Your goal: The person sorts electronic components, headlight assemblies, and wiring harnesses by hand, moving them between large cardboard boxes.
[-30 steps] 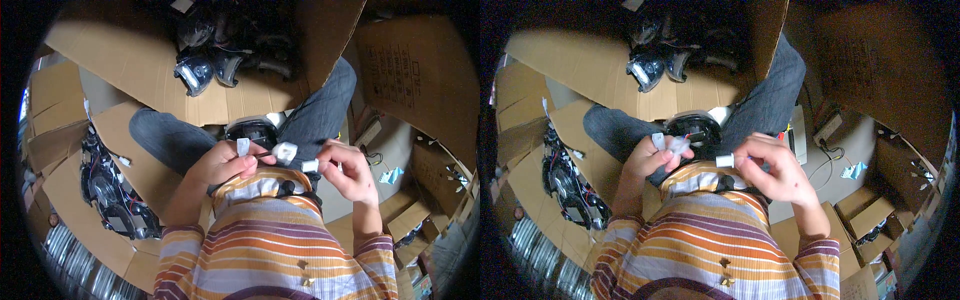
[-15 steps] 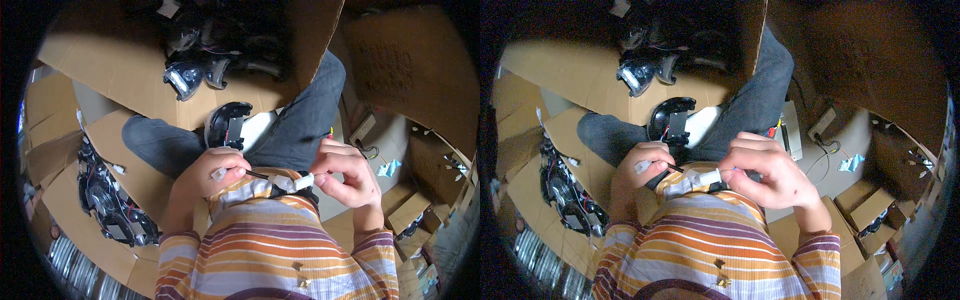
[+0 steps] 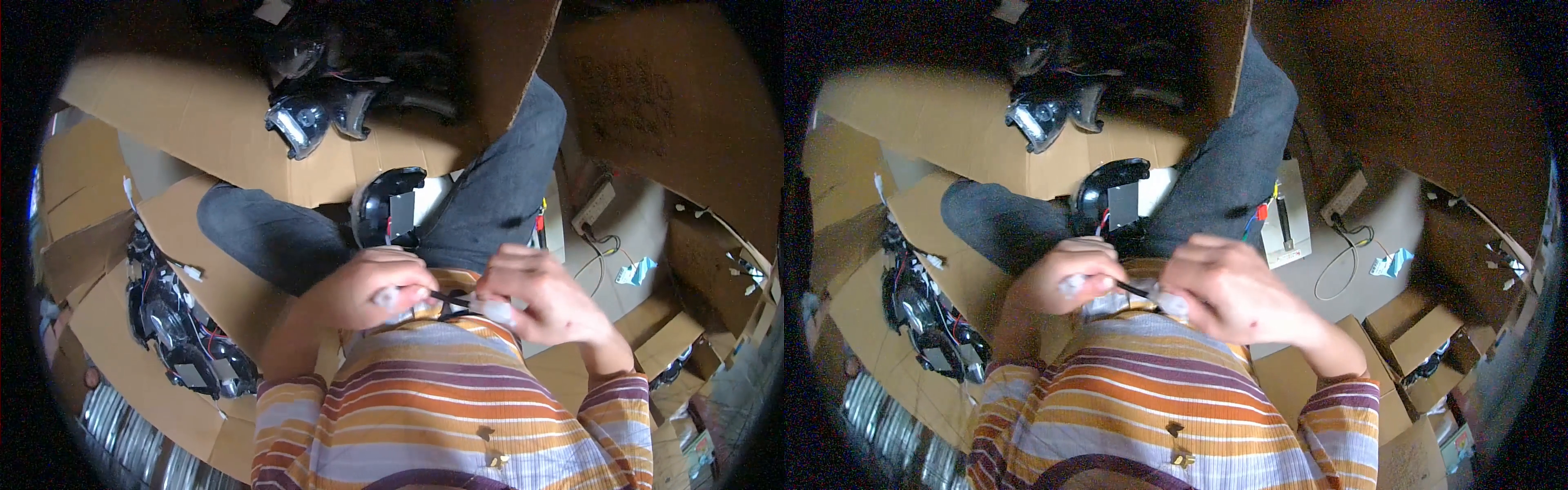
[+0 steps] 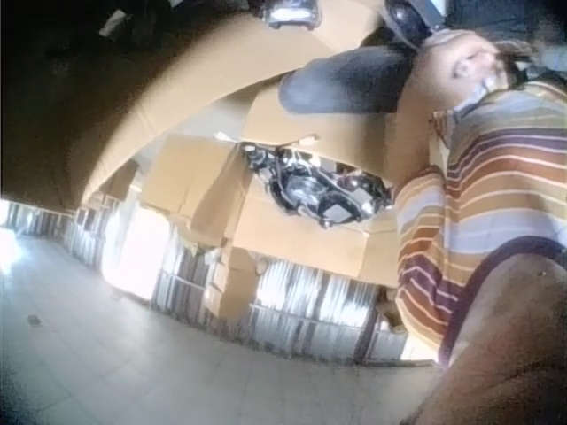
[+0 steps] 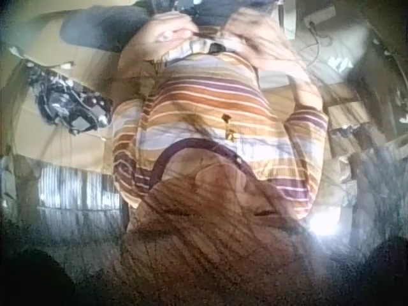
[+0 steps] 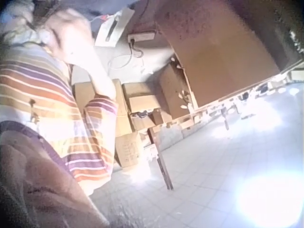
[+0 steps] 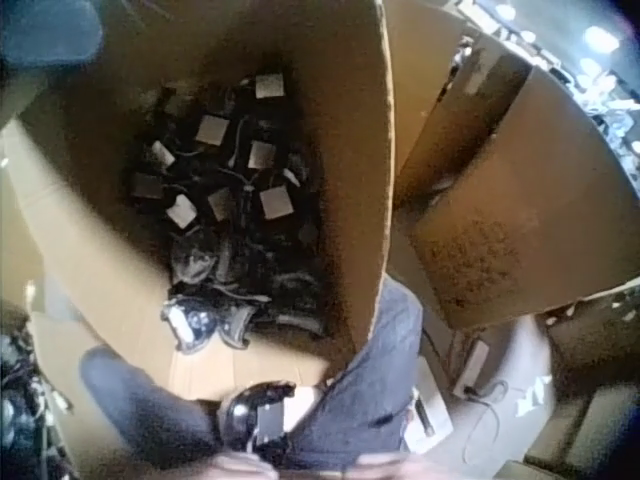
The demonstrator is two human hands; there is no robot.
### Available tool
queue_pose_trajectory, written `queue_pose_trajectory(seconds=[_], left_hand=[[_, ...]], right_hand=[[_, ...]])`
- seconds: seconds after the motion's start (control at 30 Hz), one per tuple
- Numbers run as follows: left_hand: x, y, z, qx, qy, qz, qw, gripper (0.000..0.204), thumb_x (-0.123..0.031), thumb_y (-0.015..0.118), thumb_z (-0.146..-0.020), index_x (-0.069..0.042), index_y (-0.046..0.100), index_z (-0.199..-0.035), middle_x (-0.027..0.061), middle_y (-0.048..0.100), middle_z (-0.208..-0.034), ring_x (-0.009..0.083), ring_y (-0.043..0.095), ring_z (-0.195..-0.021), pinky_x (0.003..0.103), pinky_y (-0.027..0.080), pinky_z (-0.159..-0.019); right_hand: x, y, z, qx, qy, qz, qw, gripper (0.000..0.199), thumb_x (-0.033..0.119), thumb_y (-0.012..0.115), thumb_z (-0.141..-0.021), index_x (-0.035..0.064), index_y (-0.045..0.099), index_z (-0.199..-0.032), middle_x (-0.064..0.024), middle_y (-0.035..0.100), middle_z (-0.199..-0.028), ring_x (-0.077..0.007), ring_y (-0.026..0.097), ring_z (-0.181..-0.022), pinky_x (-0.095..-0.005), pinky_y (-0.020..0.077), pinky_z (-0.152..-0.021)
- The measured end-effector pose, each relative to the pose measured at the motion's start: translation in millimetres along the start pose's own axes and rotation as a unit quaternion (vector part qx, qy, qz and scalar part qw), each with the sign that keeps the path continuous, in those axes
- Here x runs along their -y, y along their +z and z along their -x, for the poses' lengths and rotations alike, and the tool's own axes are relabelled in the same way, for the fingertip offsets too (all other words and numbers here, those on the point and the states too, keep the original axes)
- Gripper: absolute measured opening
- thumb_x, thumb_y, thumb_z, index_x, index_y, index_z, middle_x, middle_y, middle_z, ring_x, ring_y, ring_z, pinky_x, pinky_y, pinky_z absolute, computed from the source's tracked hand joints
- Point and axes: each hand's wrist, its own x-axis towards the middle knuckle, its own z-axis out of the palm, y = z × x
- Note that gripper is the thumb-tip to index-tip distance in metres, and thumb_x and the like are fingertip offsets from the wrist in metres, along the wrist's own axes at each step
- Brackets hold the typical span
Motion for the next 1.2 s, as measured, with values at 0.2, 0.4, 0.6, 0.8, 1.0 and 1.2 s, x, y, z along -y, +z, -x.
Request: queue_pose_trajectory(seconds=[0.2, 0.4, 0.6, 0.8, 1.0, 1.2], left_hand=[[-14.4, -10.4, 15.6, -0.051, -0.078, 0.036, 0.995, 0.010, -0.008, 0.048, -0.073, 0.001, 0.052, -0.074, 0.0103, 0.053, -0.066, 0.0229, 0.050, -0.062, 0.030, 0.038, -0.057], [-2.1, -7.3, 21.1, -0.008, -0.095, 0.061, 0.994, 0.014, -0.011, 0.047, -0.073, 0.002, 0.052, -0.073, 0.0110, 0.053, -0.067, 0.0232, 0.051, -0.064, 0.031, 0.038, -0.059], [-1.0, -10.1, 20.5, 0.009, -0.092, 0.051, 0.994, 0.013, -0.010, 0.047, -0.073, 0.002, 0.052, -0.074, 0.0113, 0.054, -0.068, 0.0235, 0.052, -0.065, 0.031, 0.038, -0.059], [-2.9, -8.0, 19.8, 0.009, -0.056, 0.021, 0.998, 0.010, -0.008, 0.048, -0.074, 0.001, 0.052, -0.075, 0.0107, 0.054, -0.068, 0.0233, 0.051, -0.064, 0.031, 0.038, -0.059], [-4.6, -0.5, 25.7, -0.019, -0.058, 0.034, 0.998, 0.009, -0.008, 0.048, -0.074, 0.000, 0.052, -0.077, 0.0105, 0.054, -0.069, 0.0236, 0.051, -0.063, 0.032, 0.039, -0.057], [-67.5, -2.3, 89.9, -0.332, -0.107, -0.214, 0.912, 0.021, -0.014, 0.052, -0.068, 0.003, 0.055, -0.081, 0.0122, 0.057, -0.074, 0.0224, 0.052, -0.062, 0.031, 0.041, -0.058]], right_hand=[[-9.1, -13.8, 13.8, -0.028, 0.024, -0.037, 0.999, 0.005, 0.004, 0.049, -0.068, 0.0004, 0.051, -0.066, -0.0098, 0.050, -0.063, -0.0244, 0.047, -0.060, -0.0318, 0.0376, -0.056], [3.3, -16.3, 7.0, -0.001, 0.001, -0.082, 0.997, 0.005, 0.004, 0.048, -0.069, 0.0011, 0.049, -0.065, -0.0081, 0.049, -0.062, -0.0245, 0.046, -0.059, -0.0319, 0.0362, -0.055], [2.2, -12.3, 9.4, -0.003, 0.006, -0.033, 0.999, 0.005, 0.005, 0.049, -0.069, 0.0015, 0.049, -0.066, -0.0088, 0.048, -0.061, -0.0250, 0.046, -0.059, -0.0323, 0.0368, -0.054], [2.5, -4.5, 11.5, -0.022, 0.013, 0.004, 1.000, 0.004, 0.003, 0.049, -0.066, -0.0003, 0.050, -0.065, -0.0099, 0.047, -0.059, -0.0251, 0.046, -0.057, -0.0321, 0.0366, -0.052], [-1.7, -5.4, 12.6, -0.032, 0.002, -0.052, 0.998, 0.004, 0.002, 0.049, -0.064, -0.0018, 0.050, -0.063, -0.0092, 0.047, -0.057, -0.0235, 0.044, -0.054, -0.0313, 0.0349, -0.050], [-5.7, -25.8, 26.5, -0.081, 0.074, -0.043, 0.993, 0.002, 0.002, 0.048, -0.063, 0.0010, 0.049, -0.062, -0.0073, 0.050, -0.060, -0.0210, 0.046, -0.055, -0.0300, 0.0351, -0.051]])
